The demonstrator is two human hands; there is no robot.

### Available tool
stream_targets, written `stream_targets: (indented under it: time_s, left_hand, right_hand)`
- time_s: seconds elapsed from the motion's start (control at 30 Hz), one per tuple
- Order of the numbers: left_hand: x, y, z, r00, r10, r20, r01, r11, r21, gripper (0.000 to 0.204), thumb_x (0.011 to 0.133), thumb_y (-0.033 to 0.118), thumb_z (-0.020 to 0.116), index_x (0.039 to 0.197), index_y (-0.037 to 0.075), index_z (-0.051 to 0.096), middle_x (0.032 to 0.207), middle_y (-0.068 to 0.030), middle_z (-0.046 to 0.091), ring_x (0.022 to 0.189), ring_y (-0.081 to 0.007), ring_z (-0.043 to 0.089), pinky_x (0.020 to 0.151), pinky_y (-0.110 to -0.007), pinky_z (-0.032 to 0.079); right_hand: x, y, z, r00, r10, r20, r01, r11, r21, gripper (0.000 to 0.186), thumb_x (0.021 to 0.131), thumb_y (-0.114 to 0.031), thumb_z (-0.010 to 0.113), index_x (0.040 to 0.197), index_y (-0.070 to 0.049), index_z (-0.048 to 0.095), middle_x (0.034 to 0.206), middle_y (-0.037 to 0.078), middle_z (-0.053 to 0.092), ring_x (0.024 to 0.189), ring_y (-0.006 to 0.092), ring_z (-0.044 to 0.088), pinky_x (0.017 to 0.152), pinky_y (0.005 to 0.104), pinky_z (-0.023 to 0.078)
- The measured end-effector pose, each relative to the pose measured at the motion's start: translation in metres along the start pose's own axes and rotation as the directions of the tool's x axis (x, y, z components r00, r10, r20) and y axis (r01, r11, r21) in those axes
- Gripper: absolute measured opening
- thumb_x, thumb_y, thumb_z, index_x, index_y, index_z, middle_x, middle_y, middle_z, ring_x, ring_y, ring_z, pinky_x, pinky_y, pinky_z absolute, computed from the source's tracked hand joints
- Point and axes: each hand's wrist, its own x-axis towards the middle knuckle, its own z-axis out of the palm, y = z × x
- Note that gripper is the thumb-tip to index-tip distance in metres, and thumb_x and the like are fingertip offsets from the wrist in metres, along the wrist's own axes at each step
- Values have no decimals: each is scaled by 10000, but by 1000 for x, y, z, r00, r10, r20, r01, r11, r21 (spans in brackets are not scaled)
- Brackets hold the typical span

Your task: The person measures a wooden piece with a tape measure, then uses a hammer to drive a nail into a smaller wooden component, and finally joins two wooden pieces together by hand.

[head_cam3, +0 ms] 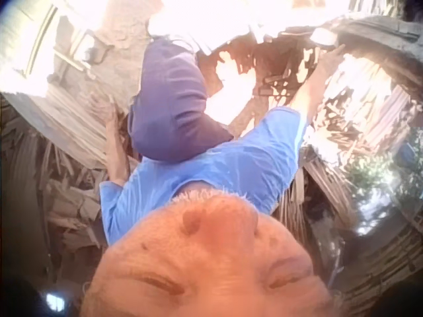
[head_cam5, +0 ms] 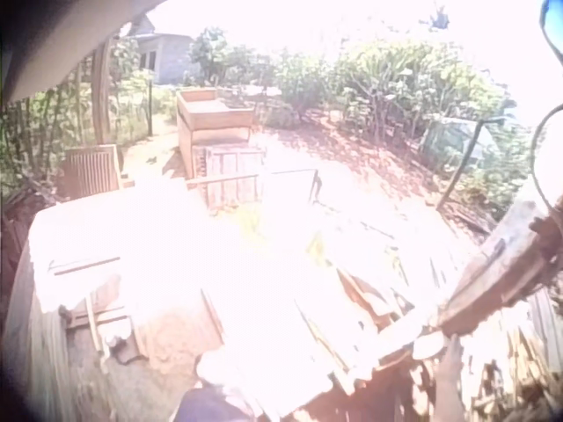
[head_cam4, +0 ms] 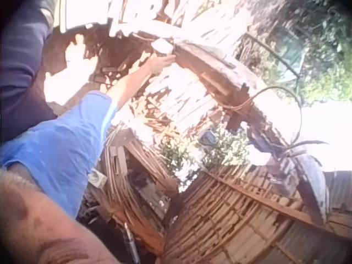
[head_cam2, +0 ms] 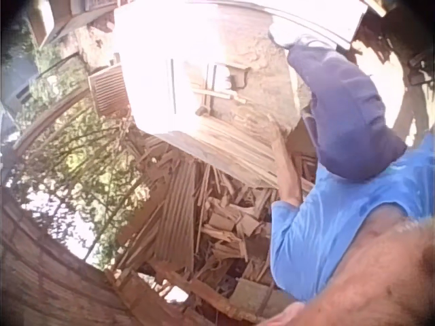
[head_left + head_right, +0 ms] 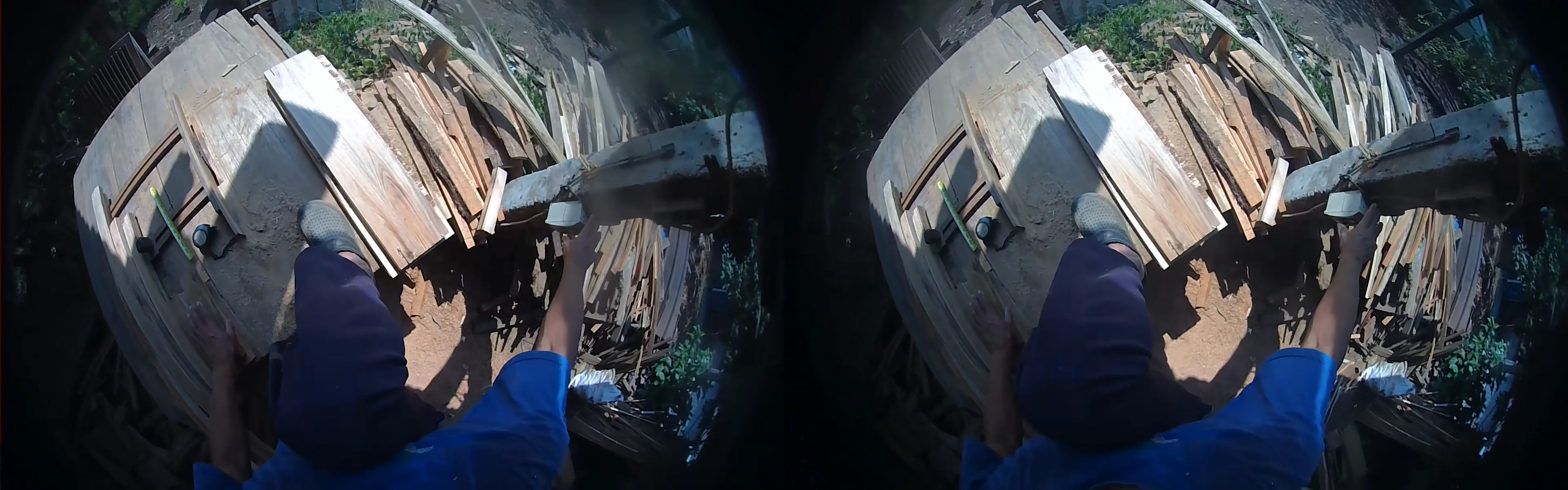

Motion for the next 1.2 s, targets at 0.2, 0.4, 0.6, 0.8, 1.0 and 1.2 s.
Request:
stream_targets:
  time_s: [0.2, 0.4, 0.6, 0.8, 1.0, 1.2]
  left_hand:
    - [23, 9, -3, 994, -77, 72, 69, 991, 112, 838, 835, 363, 737, 1498, 32, 347, 1517, -209, 380, 1362, -411, 390, 1126, -554, 309]
    - [36, 11, 39, 991, -124, -45, 129, 981, 147, 917, 800, 379, 772, 1502, 4, 315, 1477, -231, 405, 1353, -424, 392, 1134, -532, 315]
    - [46, 36, 4, 971, -207, 120, 190, 972, 134, 946, 776, 317, 789, 1490, -47, 285, 1422, -262, 414, 1297, -421, 430, 1105, -491, 350]
    - [52, 35, -4, 984, -176, -37, 180, 970, 166, 918, 759, 278, 797, 1457, -66, 311, 1292, -231, 466, 1192, -379, 483, 1016, -463, 414]
    - [47, 39, -5, 977, -208, -36, 211, 971, 117, 904, 744, 265, 784, 1450, -63, 326, 1283, -227, 469, 1164, -367, 491, 956, -459, 432]
    - [49, 44, -6, 980, -186, -77, 192, 978, 86, 845, 745, 277, 769, 1418, -61, 386, 1294, -216, 471, 1140, -336, 497, 899, -451, 434]
  right_hand:
    - [5, -6, 38, 982, -22, -187, 11, 998, -58, 1100, 630, -445, 898, 1500, -131, 304, 1469, 118, 449, 1316, 334, 495, 868, 457, 585]
    - [22, 20, 54, 949, -117, -294, 70, 984, -165, 1022, 649, -459, 893, 1422, -75, 345, 1332, 164, 513, 1253, 337, 531, 860, 472, 573]
    - [19, 7, 47, 867, -300, -398, 258, 953, -155, 892, 720, -376, 871, 1375, 4, 399, 1277, 202, 564, 1150, 368, 604, 914, 462, 555]
    - [13, 16, 56, 951, -208, -231, 229, 971, 71, 779, 809, -337, 810, 1386, -23, 390, 1343, 213, 544, 1204, 380, 583, 965, 452, 535]
    - [29, 24, 55, 936, -306, -173, 295, 952, -84, 910, 867, -563, 684, 1450, 30, 313, 1336, 237, 526, 1129, 350, 638, 815, 427, 615]
    - [26, 18, 51, 889, -350, -295, 379, 924, 48, 832, 888, -518, 657, 1447, 17, 352, 1334, 231, 536, 1156, 357, 614, 907, 439, 568]
